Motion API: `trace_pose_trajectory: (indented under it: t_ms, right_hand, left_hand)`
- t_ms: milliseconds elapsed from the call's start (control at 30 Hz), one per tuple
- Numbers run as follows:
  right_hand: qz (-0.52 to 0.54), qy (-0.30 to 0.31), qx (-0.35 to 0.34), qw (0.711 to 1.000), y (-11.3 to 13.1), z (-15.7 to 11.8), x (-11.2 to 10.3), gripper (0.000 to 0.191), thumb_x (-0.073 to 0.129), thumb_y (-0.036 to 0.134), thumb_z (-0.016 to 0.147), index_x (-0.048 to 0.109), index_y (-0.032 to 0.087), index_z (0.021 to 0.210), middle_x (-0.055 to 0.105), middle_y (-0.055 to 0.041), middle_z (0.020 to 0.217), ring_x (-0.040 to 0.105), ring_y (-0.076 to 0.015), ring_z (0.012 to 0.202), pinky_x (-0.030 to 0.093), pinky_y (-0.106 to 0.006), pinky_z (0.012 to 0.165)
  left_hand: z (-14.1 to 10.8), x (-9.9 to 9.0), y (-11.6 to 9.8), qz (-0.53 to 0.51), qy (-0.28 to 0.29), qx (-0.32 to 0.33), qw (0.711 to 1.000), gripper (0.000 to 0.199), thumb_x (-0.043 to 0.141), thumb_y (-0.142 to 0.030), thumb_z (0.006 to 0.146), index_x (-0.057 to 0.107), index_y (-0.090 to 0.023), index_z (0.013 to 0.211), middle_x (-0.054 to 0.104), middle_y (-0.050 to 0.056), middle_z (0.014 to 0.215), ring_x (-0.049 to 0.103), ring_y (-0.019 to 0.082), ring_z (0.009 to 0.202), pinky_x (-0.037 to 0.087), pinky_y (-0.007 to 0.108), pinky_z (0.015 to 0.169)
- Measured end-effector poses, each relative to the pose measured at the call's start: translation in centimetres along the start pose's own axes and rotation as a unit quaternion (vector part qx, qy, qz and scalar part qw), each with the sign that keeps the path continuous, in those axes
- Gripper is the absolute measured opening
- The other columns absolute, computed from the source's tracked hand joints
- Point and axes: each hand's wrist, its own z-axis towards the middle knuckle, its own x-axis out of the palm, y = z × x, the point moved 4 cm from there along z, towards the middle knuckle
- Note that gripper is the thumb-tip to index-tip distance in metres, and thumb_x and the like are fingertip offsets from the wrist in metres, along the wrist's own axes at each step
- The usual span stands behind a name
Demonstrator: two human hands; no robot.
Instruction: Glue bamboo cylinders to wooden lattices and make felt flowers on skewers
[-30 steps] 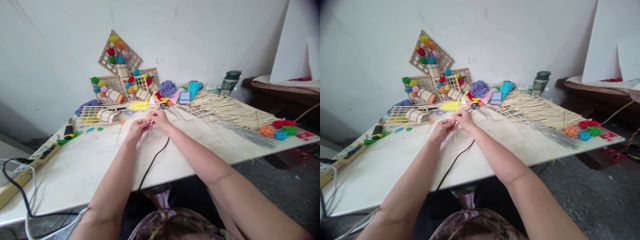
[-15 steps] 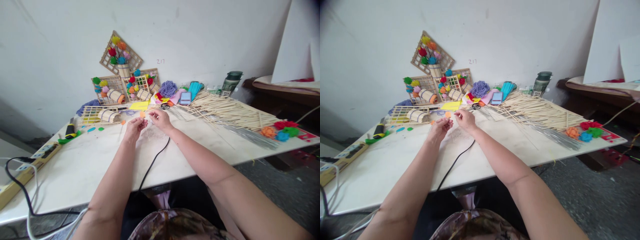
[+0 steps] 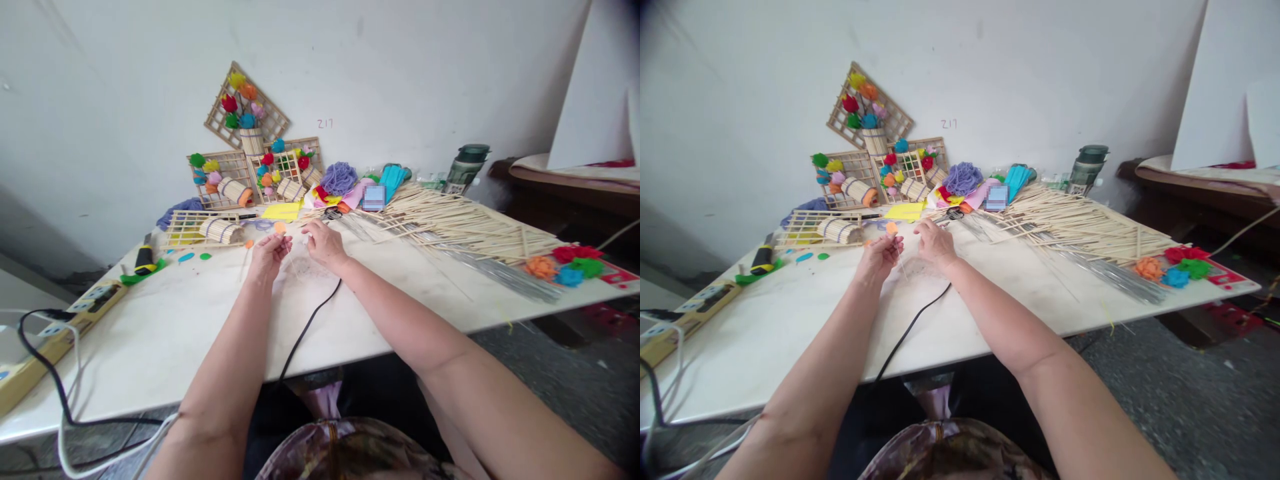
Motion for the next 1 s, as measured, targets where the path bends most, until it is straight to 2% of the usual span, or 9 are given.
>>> trace_pose_trajectory:
  t_ms: [133,300,433,567,700,800,900,1000]
  right_hand:
    - [-0.079,0.070,0.089,0.990,-1.7,0.1,0.3,0.029,0.046,0.024,0.081,0.060,0.017,0.106,0.058,-0.0125,0.113,0.053,-0.0260,0.102,0.043,-0.035,0.081]
    - [-0.115,0.146,0.149,0.971,-2.8,0.2,0.8,0.051,0.056,0.044,0.077,0.056,0.013,0.117,0.055,-0.0195,0.119,0.050,-0.0324,0.111,0.040,-0.042,0.088]
    - [-0.119,0.188,0.199,0.955,-3.4,0.2,0.9,0.056,0.061,0.045,0.074,0.055,0.012,0.119,0.059,-0.0214,0.115,0.054,-0.0306,0.108,0.041,-0.039,0.086]
    - [-0.121,0.219,0.205,0.946,-3.7,0.3,1.0,0.046,0.058,0.038,0.078,0.056,0.014,0.117,0.063,-0.0181,0.111,0.057,-0.0277,0.107,0.043,-0.036,0.084]
    - [-0.129,0.238,0.202,0.941,-3.8,0.5,1.5,0.037,0.055,0.025,0.078,0.059,0.014,0.113,0.063,-0.0149,0.113,0.059,-0.0256,0.105,0.046,-0.033,0.082]
    - [-0.129,0.233,0.199,0.943,-3.9,0.5,1.7,0.040,0.056,0.018,0.074,0.058,0.013,0.114,0.063,-0.0148,0.114,0.059,-0.0246,0.105,0.046,-0.031,0.082]
    - [-0.130,0.214,0.204,0.946,-4.0,0.6,1.6,0.041,0.059,0.021,0.074,0.057,0.012,0.114,0.065,-0.0153,0.109,0.060,-0.0242,0.104,0.045,-0.030,0.082]
    - [-0.132,0.192,0.199,0.952,-4.2,0.7,1.1,0.039,0.059,0.034,0.077,0.060,0.013,0.109,0.066,-0.0163,0.103,0.061,-0.0252,0.100,0.045,-0.032,0.081]
  left_hand:
    - [-0.1,0.1,-0.1,-0.011,-0.006,-0.005,1.000,0.016,0.073,-0.019,0.061,0.059,-0.014,0.068,0.066,0.002,0.064,0.060,0.007,0.057,0.050,0.018,0.062]
    - [-0.1,0.1,-0.2,-0.001,-0.006,0.002,1.000,0.016,0.072,-0.019,0.061,0.058,-0.014,0.067,0.065,0.001,0.063,0.060,0.007,0.055,0.050,0.019,0.062]
    - [-0.2,0.1,-0.3,-0.001,-0.010,0.003,1.000,0.015,0.072,-0.019,0.062,0.059,-0.014,0.067,0.065,0.001,0.062,0.059,0.007,0.055,0.050,0.018,0.059]
    - [-0.2,0.2,-0.4,-0.007,-0.015,0.000,1.000,0.013,0.070,-0.017,0.062,0.059,-0.013,0.067,0.065,0.002,0.062,0.059,0.007,0.054,0.050,0.017,0.057]
    - [-0.2,0.1,-0.4,-0.014,-0.026,-0.003,1.000,0.010,0.069,-0.015,0.062,0.060,-0.012,0.065,0.065,0.003,0.060,0.059,0.007,0.051,0.049,0.016,0.055]
    - [-0.1,-0.1,-0.6,-0.020,-0.033,0.000,0.999,0.009,0.068,-0.014,0.063,0.060,-0.012,0.064,0.065,0.004,0.060,0.059,0.008,0.051,0.049,0.016,0.054]
    - [0.0,-0.4,-0.9,-0.039,-0.038,0.009,0.998,0.006,0.067,-0.014,0.064,0.060,-0.012,0.065,0.066,0.004,0.062,0.059,0.008,0.053,0.049,0.016,0.054]
    - [0.1,-0.9,-1.5,-0.062,-0.053,0.022,0.996,0.005,0.065,-0.013,0.066,0.060,-0.013,0.065,0.065,0.003,0.061,0.059,0.007,0.054,0.049,0.016,0.056]
